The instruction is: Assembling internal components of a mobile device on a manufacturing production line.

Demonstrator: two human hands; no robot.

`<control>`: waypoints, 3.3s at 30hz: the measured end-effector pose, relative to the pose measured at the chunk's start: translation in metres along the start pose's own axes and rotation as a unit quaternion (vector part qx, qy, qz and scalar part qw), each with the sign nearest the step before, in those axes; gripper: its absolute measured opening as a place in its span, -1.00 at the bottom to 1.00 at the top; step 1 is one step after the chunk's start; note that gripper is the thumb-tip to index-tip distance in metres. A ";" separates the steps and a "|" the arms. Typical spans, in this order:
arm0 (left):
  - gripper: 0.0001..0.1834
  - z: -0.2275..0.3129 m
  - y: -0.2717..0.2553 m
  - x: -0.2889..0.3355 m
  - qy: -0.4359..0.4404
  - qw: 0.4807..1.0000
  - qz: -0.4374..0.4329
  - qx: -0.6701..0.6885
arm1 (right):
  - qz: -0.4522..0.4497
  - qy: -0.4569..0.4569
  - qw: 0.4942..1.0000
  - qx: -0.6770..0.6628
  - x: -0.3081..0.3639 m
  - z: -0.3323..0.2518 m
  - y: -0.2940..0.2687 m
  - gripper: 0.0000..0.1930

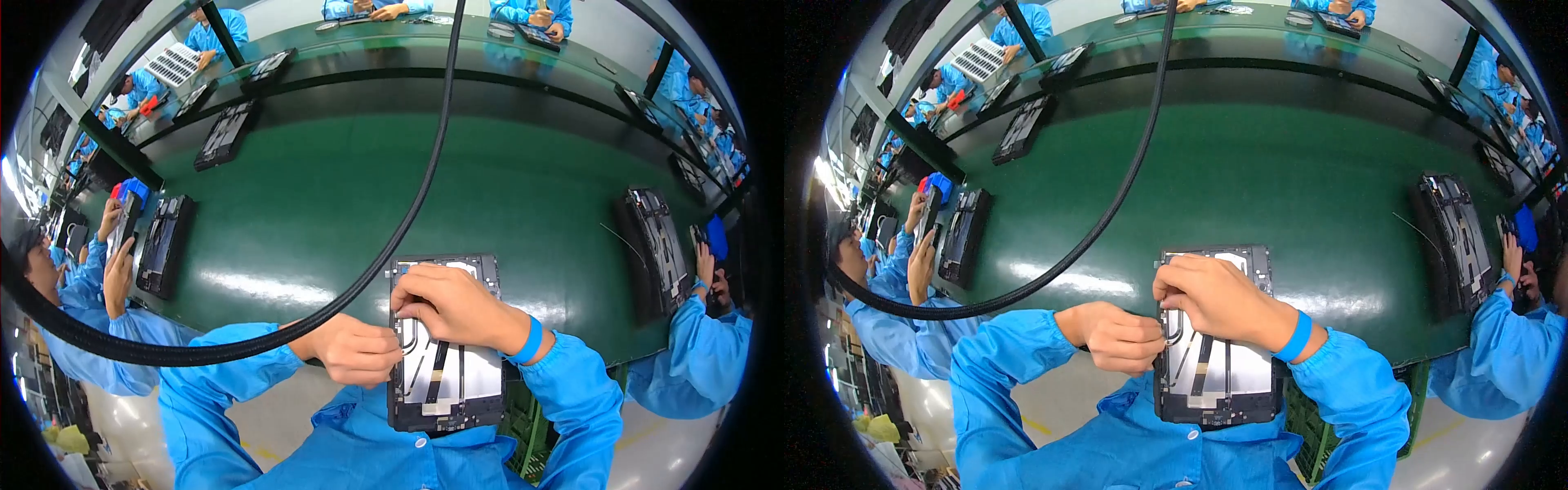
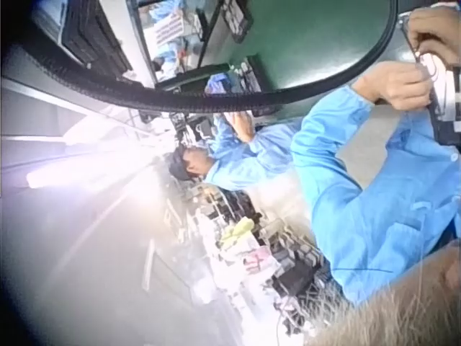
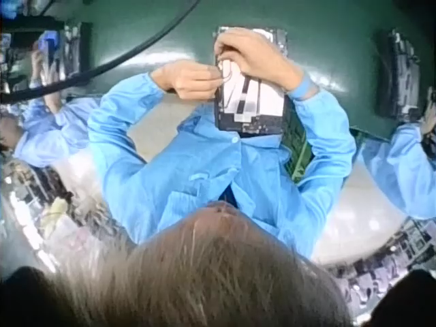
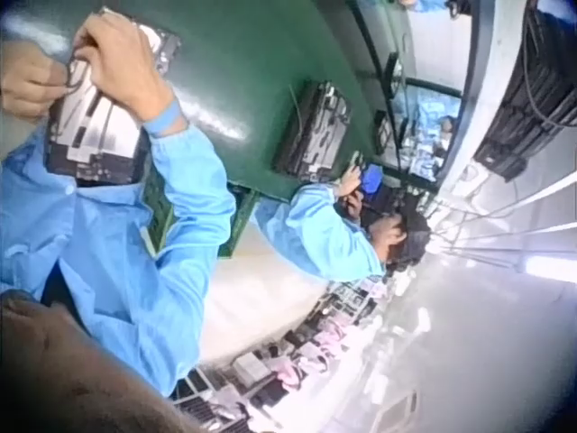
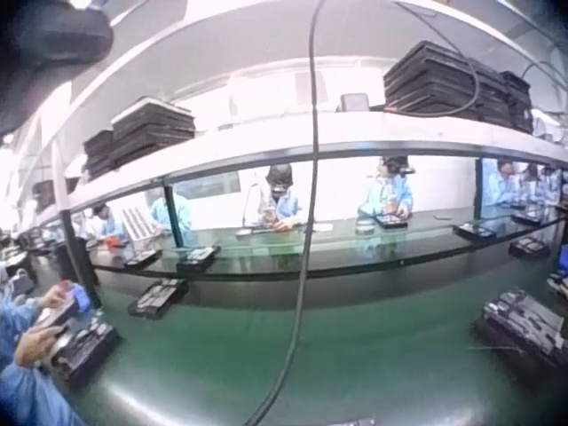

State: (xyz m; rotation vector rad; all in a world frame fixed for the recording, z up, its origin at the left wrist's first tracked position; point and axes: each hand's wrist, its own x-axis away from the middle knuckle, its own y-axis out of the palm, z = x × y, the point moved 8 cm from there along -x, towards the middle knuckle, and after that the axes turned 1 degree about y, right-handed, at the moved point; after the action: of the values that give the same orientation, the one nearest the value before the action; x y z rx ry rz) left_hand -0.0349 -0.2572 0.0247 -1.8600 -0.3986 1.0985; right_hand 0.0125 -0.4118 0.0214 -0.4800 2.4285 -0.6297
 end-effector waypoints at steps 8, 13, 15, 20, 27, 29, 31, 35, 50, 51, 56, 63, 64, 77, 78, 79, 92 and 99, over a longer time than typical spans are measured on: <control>-0.82 -0.013 -0.005 0.002 -0.083 0.996 0.005 -0.017 | -0.017 0.049 0.997 -0.058 0.000 0.008 -0.003 -0.86; -0.84 -0.022 -0.005 -0.006 -0.068 0.997 -0.016 -0.017 | 0.008 0.058 0.993 -0.104 -0.001 0.010 -0.008 -0.86; -0.83 -0.030 -0.007 -0.007 -0.058 0.998 -0.020 -0.010 | 0.010 0.067 0.993 -0.098 -0.001 0.008 -0.012 -0.86; -0.82 -0.049 -0.010 0.001 -0.053 0.994 -0.068 -0.074 | 0.043 0.080 0.990 -0.110 0.001 0.014 -0.014 -0.86; -0.79 -0.044 -0.010 0.021 -0.149 0.988 -0.016 -0.020 | 0.046 0.116 0.984 -0.126 0.002 0.017 -0.016 -0.79; -0.77 -0.036 -0.011 0.021 -0.145 0.989 -0.021 -0.024 | 0.040 0.130 0.981 -0.135 0.003 0.021 -0.014 -0.78; -0.74 -0.028 -0.010 0.016 -0.126 0.991 -0.025 -0.028 | 0.048 0.105 0.987 -0.109 0.002 0.019 -0.013 -0.78; -0.73 -0.027 -0.008 0.017 -0.122 0.992 -0.014 -0.034 | 0.041 0.126 0.985 -0.111 0.001 0.017 -0.015 -0.78; -0.74 -0.037 -0.006 0.018 -0.157 0.987 0.036 -0.018 | 0.037 0.175 0.976 -0.125 0.002 0.024 -0.022 -0.62; -0.75 -0.039 -0.008 0.020 -0.185 0.982 0.042 0.003 | 0.034 0.177 0.976 -0.122 0.002 0.024 -0.021 -0.62; -0.76 -0.043 -0.011 0.016 -0.229 0.972 0.041 0.017 | 0.020 0.180 0.979 -0.097 0.000 0.019 -0.023 -0.65; -0.77 -0.037 -0.005 0.008 -0.234 0.971 0.007 -0.049 | 0.022 0.176 0.980 -0.091 0.000 0.017 -0.023 -0.66; -0.77 -0.035 -0.004 0.008 -0.225 0.973 0.005 -0.060 | 0.022 0.176 0.980 -0.090 0.001 0.017 -0.023 -0.66; -0.47 0.012 0.023 -0.010 -0.350 0.931 -0.026 0.096 | 0.111 0.113 0.978 -0.135 0.008 0.014 -0.041 -0.56; -0.41 0.031 0.032 -0.034 -0.323 0.930 -0.053 0.165 | 0.137 0.087 0.982 -0.095 0.008 0.011 -0.050 -0.56; -0.35 0.051 0.046 -0.052 -0.300 0.934 -0.078 0.176 | 0.160 0.066 0.983 -0.055 0.010 0.010 -0.058 -0.56; -0.33 -0.180 0.044 0.015 -0.381 0.920 -0.081 -0.034 | 0.334 0.211 0.838 0.376 0.169 -0.043 -0.275 -0.49; -0.18 -0.319 0.031 0.121 -0.567 0.807 0.071 -0.150 | 0.146 0.496 0.759 0.395 0.284 0.022 -0.316 0.29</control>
State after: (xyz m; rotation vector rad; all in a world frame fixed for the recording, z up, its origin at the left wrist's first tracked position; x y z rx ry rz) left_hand 0.2884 -0.3681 -0.0044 -1.2658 -1.1662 2.3077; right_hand -0.1311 -0.8113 0.0486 0.7802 2.6272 -2.0037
